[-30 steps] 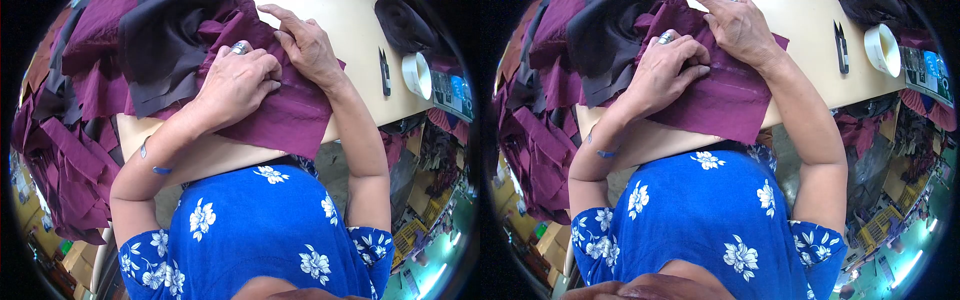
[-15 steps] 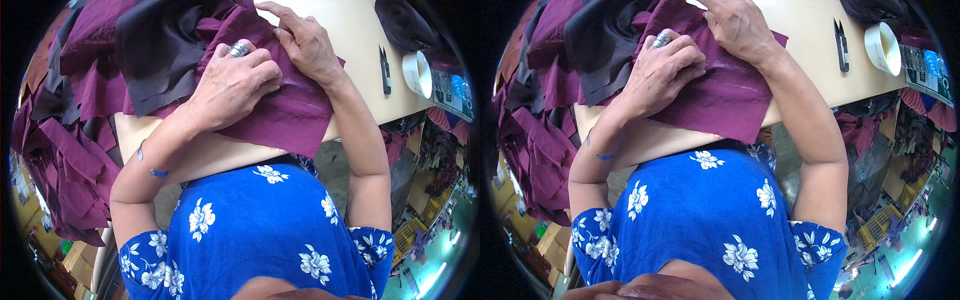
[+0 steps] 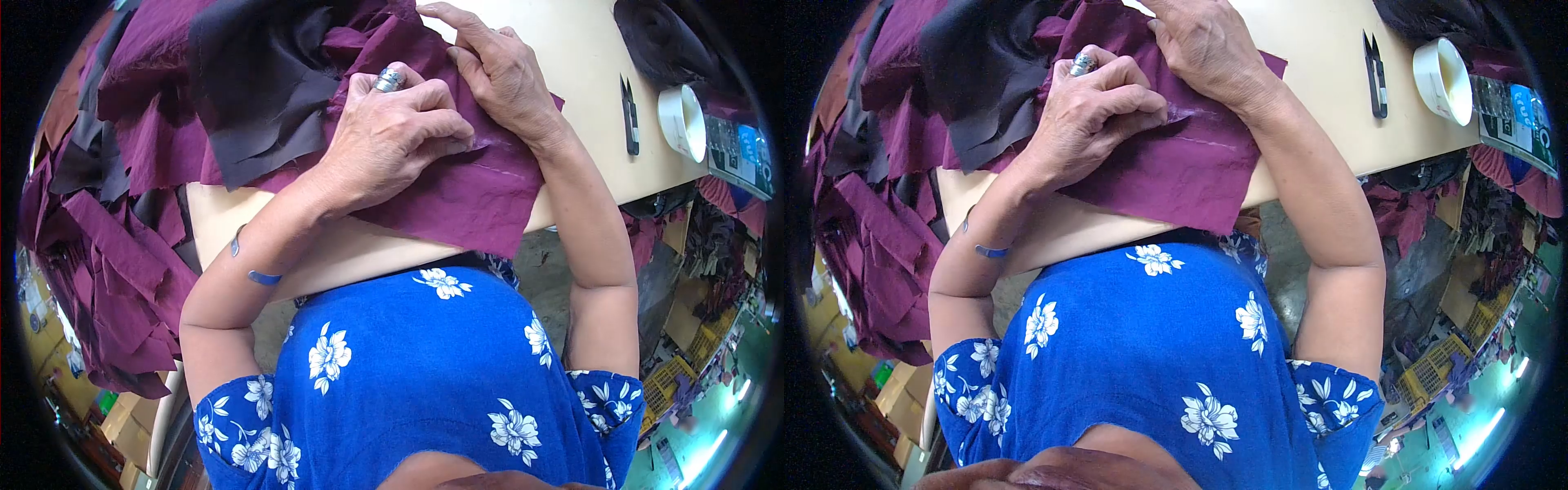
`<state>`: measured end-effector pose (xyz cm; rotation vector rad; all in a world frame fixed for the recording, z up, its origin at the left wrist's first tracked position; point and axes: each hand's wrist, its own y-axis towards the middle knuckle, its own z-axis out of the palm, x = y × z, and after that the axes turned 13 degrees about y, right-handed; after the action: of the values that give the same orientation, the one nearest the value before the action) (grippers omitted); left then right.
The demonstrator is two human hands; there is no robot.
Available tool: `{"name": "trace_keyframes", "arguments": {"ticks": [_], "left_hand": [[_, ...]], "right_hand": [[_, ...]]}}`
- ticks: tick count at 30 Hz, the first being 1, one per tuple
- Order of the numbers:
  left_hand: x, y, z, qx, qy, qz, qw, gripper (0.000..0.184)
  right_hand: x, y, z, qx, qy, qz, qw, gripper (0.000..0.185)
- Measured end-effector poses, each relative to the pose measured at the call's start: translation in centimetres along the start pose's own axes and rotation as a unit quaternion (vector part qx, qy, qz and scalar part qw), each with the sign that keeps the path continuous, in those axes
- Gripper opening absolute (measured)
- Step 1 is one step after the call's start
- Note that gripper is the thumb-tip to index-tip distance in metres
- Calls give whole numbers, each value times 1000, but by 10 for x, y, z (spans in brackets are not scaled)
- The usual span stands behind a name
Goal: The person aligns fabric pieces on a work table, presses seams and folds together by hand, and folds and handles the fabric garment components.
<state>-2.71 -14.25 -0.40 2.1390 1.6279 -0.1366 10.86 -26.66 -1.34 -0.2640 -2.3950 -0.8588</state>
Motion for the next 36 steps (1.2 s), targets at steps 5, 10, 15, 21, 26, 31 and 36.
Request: {"name": "trace_keyframes", "arguments": {"ticks": [5,10,15,21,26,31,36], "left_hand": [[14,-2,-9,-34,52,22,998,15],[23,-7,-9,-22,46,54,997,12],[24,-1,-9,15,78,75,994,9],[20,-6,-11,18,170,140,975,19],[27,-5,-10,-12,202,188,961,22],[30,0,-11,-17,224,196,954,23],[26,-8,-8,-100,171,135,971,25]], "right_hand": [[7,2,-9,30,-9,77,997,49],[-1,0,-6,5,17,58,998,49],[-1,-1,-6,9,9,46,999,49],[-5,-2,-5,-8,6,15,1000,49],[5,1,-11,30,50,96,994,49],[-1,-1,-6,-2,27,30,999,48],[-1,1,-7,-9,36,13,999,49]]}}
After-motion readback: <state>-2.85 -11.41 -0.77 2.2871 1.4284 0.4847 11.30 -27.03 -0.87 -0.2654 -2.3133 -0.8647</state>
